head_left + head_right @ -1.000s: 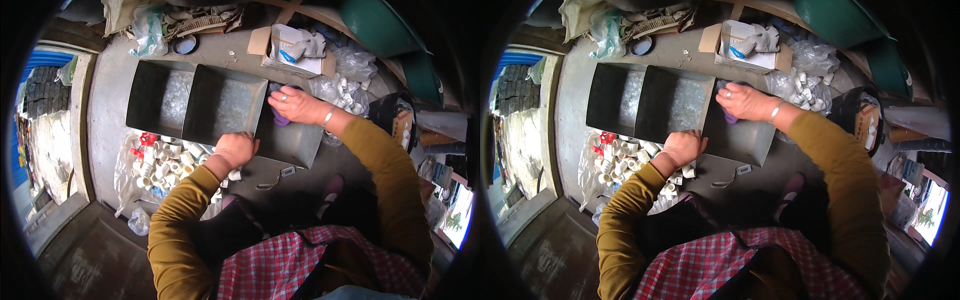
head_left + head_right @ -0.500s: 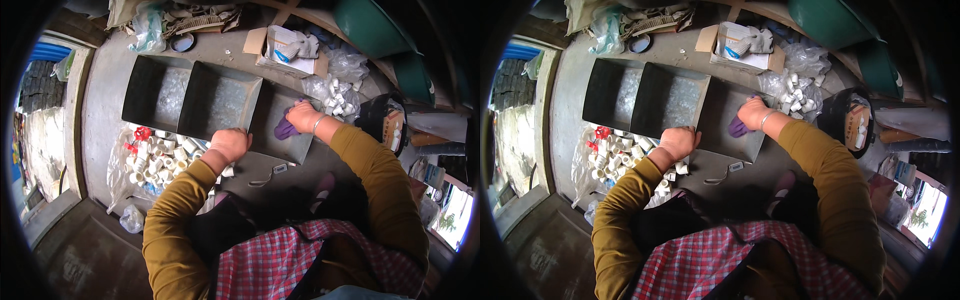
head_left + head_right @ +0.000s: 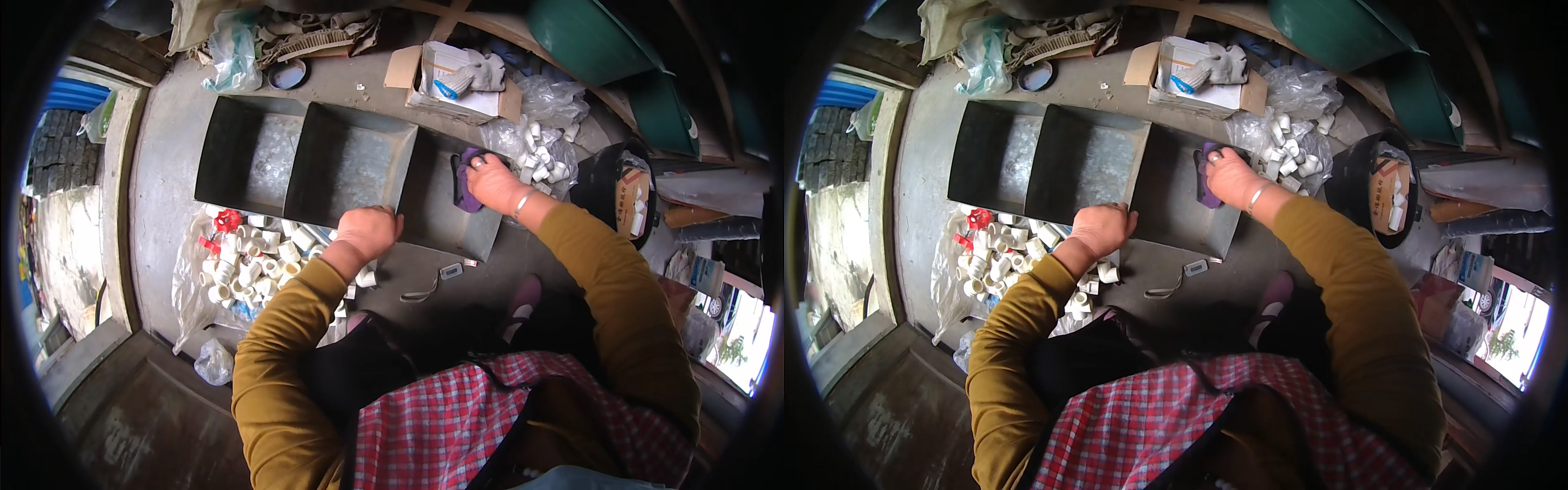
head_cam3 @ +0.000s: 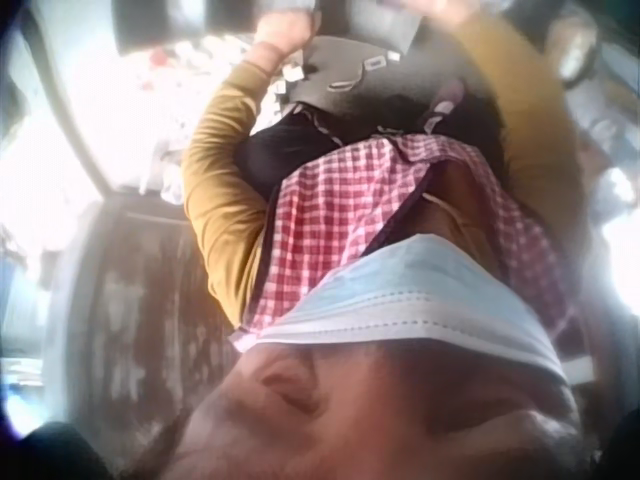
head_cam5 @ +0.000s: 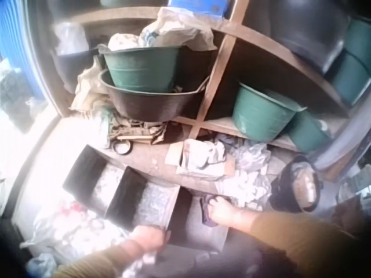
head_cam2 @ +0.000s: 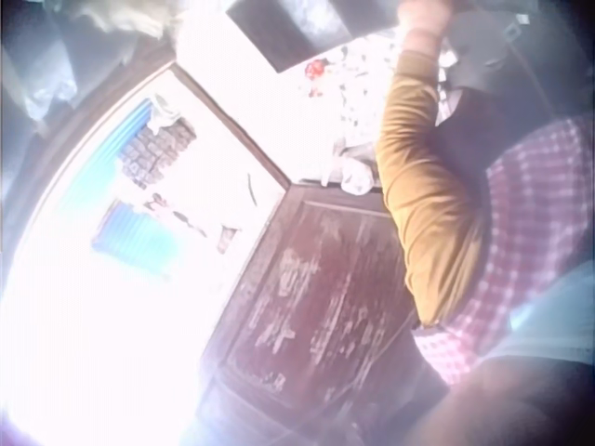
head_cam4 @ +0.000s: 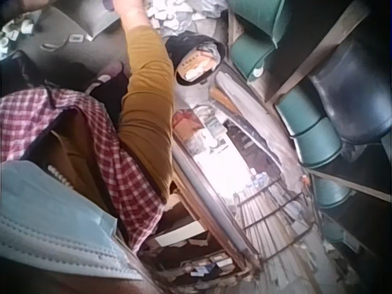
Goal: The person sorts white plastic pipe fittings from a compartmentalized metal tray into a plastic bag, then wipes the tray compartments with a purple cloth. The person handles the fittings one at a time and cleans each compartment sequentially.
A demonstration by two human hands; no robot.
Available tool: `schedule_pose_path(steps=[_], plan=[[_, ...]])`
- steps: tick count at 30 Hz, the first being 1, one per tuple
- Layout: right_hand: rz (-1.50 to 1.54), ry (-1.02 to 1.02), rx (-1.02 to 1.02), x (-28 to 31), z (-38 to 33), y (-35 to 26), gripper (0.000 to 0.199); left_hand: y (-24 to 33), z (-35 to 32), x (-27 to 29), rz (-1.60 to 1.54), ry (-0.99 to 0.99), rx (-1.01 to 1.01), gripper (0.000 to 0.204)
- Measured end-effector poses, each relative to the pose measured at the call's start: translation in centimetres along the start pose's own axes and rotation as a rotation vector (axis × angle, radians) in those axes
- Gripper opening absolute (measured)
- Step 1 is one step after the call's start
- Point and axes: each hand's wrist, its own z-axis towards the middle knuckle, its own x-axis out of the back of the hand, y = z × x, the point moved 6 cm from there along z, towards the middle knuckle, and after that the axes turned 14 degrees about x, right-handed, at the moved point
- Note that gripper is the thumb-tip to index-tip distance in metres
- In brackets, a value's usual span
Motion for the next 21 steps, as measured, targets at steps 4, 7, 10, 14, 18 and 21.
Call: schedule_pose_path(steps=[4, 7, 10, 14, 18, 21], plan=[[0.457, -0.118, -0.054, 2.2, -1.8, -2.3, 0.013, 0.4, -0.1, -0.1, -0.013, 0.021, 0.006, 0.040], [0.861, -0.057, 0.088, 4.6, -2.2, -6.0, 0.015, 0.1, -0.2, -0.4, -0.002, 0.035, 0.014, 0.040], [0.391, 0.094, 0.060, 6.0, -2.5, -5.0, 0.005, 0.1, -0.1, -0.5, 0.009, 0.047, 0.018, 0.039], [-0.027, 0.101, -0.019, 3.0, -2.5, -0.6, 0.009, 0.6, 0.3, -0.6, 0.015, 0.059, 0.009, 0.040], [0.177, -0.225, -0.031, -1.3, 0.7, -5.0, 0.012, 0.4, 0.2, -0.4, 0.060, -0.038, 0.073, 0.039], [0.613, -0.352, 0.141, -0.3, 1.7, -9.2, 0.020, 0.3, -0.1, -0.6, 0.059, 0.022, 0.013, 0.039]])
